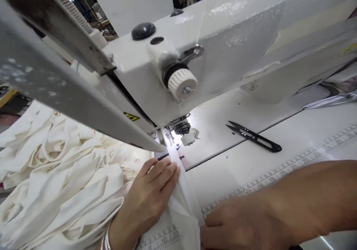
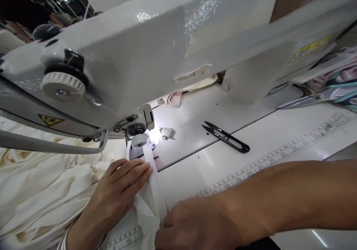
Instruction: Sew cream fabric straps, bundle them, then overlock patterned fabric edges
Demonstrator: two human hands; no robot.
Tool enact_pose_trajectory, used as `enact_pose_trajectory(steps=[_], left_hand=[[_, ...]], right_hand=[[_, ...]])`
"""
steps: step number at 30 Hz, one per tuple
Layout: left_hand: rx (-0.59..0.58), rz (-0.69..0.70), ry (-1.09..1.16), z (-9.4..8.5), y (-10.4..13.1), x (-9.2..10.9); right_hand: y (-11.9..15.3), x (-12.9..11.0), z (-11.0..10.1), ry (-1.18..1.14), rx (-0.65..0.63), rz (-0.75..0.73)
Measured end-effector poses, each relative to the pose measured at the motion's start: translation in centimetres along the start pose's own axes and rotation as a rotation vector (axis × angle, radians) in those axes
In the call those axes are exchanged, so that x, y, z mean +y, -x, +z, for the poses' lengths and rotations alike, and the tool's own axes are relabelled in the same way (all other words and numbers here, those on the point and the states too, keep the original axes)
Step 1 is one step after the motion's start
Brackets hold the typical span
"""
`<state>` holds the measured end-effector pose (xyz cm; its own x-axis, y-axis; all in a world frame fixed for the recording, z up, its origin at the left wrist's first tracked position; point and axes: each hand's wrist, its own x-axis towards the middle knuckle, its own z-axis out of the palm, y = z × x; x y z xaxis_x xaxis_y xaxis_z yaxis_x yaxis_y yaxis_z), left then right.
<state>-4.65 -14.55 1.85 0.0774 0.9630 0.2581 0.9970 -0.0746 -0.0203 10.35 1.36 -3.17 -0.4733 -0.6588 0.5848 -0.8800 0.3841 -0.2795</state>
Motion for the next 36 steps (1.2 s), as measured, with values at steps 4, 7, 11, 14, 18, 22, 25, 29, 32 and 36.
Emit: enact_pose_trajectory(steps=[4,7,11,14,18,22,25,29,32,36], left_hand=[[0.014,-0.021,0.000,0.2,-0.1,-0.4],[0.029,-0.025,-0.038,0.5,-0.1,-0.7],[0.038,-0.025,-0.072,0.7,-0.2,-0.9],[0.050,-0.026,-0.085,0.8,-0.2,-1.1],[0.056,-0.065,-0.115,0.9,-0.3,-1.3],[0.052,-0.123,-0.132,1.2,-0.5,-1.6],[0.054,-0.183,-0.153,1.4,-0.6,-1.7],[0.018,-0.268,-0.190,1.2,-0.6,-1.4],[-0.044,-0.431,-0.176,0.6,-0.9,-1.1],[-0.178,-0.503,-0.214,-1.4,-2.1,-0.9]], right_hand=[[-1.3,0.4,-1.6,0.088,0.072,0.095],[-1.9,0.9,-2.4,0.225,0.209,0.115],[-2.2,2.0,-3.2,0.357,0.161,0.106],[-2.0,2.9,-3.5,0.450,0.119,0.112],[-1.9,3.9,-3.5,0.513,0.114,0.165],[-1.7,4.8,-3.6,0.529,0.071,0.240],[-1.4,5.8,-3.5,0.499,0.044,0.297],[-1.3,7.1,-3.3,0.434,0.067,0.377],[-1.4,7.7,-3.3,0.377,0.107,0.460],[-1.6,7.7,-3.7,0.252,0.156,0.578]])
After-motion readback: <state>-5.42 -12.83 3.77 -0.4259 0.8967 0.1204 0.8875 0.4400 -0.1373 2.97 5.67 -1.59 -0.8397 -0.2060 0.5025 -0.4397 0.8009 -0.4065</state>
